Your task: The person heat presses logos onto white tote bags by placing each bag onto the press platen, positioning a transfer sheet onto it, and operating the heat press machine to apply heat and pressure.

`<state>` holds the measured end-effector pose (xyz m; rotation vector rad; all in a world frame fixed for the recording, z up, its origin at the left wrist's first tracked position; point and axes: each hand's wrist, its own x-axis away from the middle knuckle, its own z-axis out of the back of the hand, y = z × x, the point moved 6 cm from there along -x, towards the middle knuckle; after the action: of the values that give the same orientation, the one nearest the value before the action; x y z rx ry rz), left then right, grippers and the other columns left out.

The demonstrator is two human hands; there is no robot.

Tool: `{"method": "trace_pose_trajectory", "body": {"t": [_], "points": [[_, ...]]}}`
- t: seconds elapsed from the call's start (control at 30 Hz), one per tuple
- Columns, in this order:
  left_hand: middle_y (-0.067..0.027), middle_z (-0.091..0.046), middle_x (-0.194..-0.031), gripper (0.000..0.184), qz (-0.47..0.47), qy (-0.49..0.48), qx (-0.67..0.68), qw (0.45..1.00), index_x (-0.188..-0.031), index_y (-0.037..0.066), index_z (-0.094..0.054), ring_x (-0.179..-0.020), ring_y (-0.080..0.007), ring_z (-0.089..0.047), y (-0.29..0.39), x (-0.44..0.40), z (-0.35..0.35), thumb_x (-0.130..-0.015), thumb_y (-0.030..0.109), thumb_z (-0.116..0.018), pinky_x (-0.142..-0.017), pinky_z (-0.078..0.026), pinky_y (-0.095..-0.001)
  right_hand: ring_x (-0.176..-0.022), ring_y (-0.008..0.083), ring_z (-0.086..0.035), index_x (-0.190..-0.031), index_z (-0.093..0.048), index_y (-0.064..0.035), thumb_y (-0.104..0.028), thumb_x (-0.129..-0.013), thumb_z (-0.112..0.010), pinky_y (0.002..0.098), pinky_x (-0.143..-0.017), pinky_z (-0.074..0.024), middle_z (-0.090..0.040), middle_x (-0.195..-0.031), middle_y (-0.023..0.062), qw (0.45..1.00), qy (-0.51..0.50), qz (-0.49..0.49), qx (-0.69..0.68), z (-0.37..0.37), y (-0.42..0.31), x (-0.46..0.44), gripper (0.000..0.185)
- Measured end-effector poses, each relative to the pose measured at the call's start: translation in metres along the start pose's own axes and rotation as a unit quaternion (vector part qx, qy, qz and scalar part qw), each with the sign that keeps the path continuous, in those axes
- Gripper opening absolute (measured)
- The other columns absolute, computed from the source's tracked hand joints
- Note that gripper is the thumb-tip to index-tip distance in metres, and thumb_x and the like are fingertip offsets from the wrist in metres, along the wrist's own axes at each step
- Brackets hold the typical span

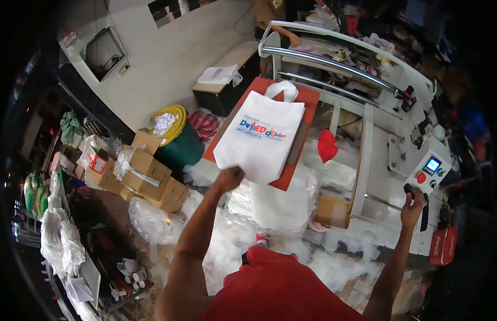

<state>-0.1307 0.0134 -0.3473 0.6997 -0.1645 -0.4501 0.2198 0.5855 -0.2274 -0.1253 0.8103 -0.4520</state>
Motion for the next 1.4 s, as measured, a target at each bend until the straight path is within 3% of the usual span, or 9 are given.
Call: {"method": "trace_pose_trajectory", "body": {"t": [0.07,0.13,0.17,0.23,0.33,0.57,0.63,0.73,1.4], "points": [[-0.0175,-0.069,-0.094,0.024,-0.09,0.093,-0.032,0.991,-0.104,0.005,-0.07,-0.088,-0.0368,-0.067,-0.017,-0.055,0.016,-0.087,0.019,-0.059,-0.083,-0.053,-0.0443,-0.108,0.0368,-0.058,-0.108,-0.063,-0.0023,-0.01,-0.094,-0.059,0.0451,-0.101,-0.038,-0.065,-0.108,0.0171,1.0,0.007,-0.002,0.005,0.0,-0.003,0.0,0.017],[-0.018,-0.064,-0.114,0.032,-0.088,0.155,-0.111,0.978,-0.114,0.008,-0.067,-0.104,-0.0367,-0.062,-0.023,-0.088,0.03,-0.085,0.015,-0.056,-0.092,-0.05,-0.0458,-0.113,0.0373,-0.056,-0.108,-0.061,-0.0002,-0.007,-0.092,-0.061,0.0435,-0.103,-0.0369,-0.065,-0.108,0.0166,0.999,0.008,0.0,0.039,0.0,-0.006,0.0,0.017],[-0.018,-0.064,-0.114,0.032,-0.089,0.153,-0.112,0.978,-0.114,0.008,-0.067,-0.104,-0.0367,-0.062,-0.027,-0.102,0.032,-0.085,0.015,-0.056,-0.092,-0.05,-0.0458,-0.111,0.0362,-0.057,-0.107,-0.061,-0.0006,-0.007,-0.093,-0.06,0.0421,-0.103,-0.0361,-0.065,-0.106,0.0157,1.0,0.01,-0.005,0.006,-0.002,-0.001,0.001,0.016],[-0.0163,-0.054,-0.134,0.041,-0.051,0.121,-0.233,0.963,-0.125,0.011,-0.063,-0.123,-0.036,-0.05,-0.038,-0.125,0.026,-0.084,0.016,-0.056,-0.103,-0.041,-0.049,-0.11,0.0357,-0.058,-0.106,-0.061,-0.0007,-0.006,-0.093,-0.06,0.042,-0.103,-0.0363,-0.065,-0.105,0.0157,1.0,-0.003,-0.014,0.008,-0.002,-0.001,-0.001,0.015],[-0.0138,-0.048,-0.141,0.049,-0.033,0.068,-0.292,0.953,-0.132,0.013,-0.058,-0.131,-0.0355,-0.042,-0.046,-0.145,0.018,-0.083,0.019,-0.058,-0.108,-0.034,-0.052,-0.109,0.0343,-0.059,-0.106,-0.062,-0.0013,-0.005,-0.093,-0.06,0.0421,-0.101,-0.0381,-0.065,-0.106,0.0156,0.999,-0.013,-0.023,0.024,-0.004,0.004,0.001,0.014],[-0.013,-0.049,-0.141,0.052,-0.11,0.091,-0.288,0.947,-0.134,0.013,-0.056,-0.13,-0.0356,-0.044,-0.038,-0.156,0.012,-0.082,0.016,-0.057,-0.106,-0.035,-0.0518,-0.111,0.0343,-0.058,-0.109,-0.063,-0.0013,-0.005,-0.093,-0.061,0.042,-0.097,-0.0439,-0.065,-0.113,0.0157,1.0,-0.005,-0.021,0.009,-0.006,0.025,0.008,0.017],[-0.0126,-0.05,-0.139,0.048,-0.099,0.136,-0.166,0.972,-0.13,0.012,-0.057,-0.127,-0.0357,-0.046,-0.047,-0.163,0.016,-0.082,0.014,-0.056,-0.104,-0.037,-0.0523,-0.108,0.0319,-0.06,-0.111,-0.062,-0.0012,-0.006,-0.094,-0.062,0.0395,-0.094,-0.0458,-0.065,-0.113,0.015,1.0,-0.009,-0.008,0.027,-0.006,0.031,0.008,0.018],[-0.012,-0.051,-0.137,0.043,-0.082,0.117,-0.152,0.978,-0.126,0.011,-0.059,-0.124,-0.0358,-0.048,-0.06,-0.167,0.018,-0.082,0.013,-0.056,-0.102,-0.038,-0.0528,-0.105,0.0291,-0.061,-0.112,-0.062,-0.0012,-0.007,-0.094,-0.063,0.037,-0.092,-0.0477,-0.065,-0.113,0.0142,0.999,-0.013,0.001,0.042,-0.006,0.039,0.011,0.019],[-0.0087,-0.055,-0.132,0.048,-0.092,0.095,-0.225,0.965,-0.128,0.02,-0.061,-0.123,-0.0313,-0.048,-0.052,-0.163,0.021,-0.08,0.011,-0.058,-0.103,-0.036,-0.0512,-0.112,0.0346,-0.057,-0.107,-0.063,-0.0008,-0.005,-0.092,-0.063,0.0425,-0.097,-0.0433,-0.066,-0.111,0.0155,0.999,-0.013,-0.036,0.035,-0.006,0.041,0.009,0.015]]}}
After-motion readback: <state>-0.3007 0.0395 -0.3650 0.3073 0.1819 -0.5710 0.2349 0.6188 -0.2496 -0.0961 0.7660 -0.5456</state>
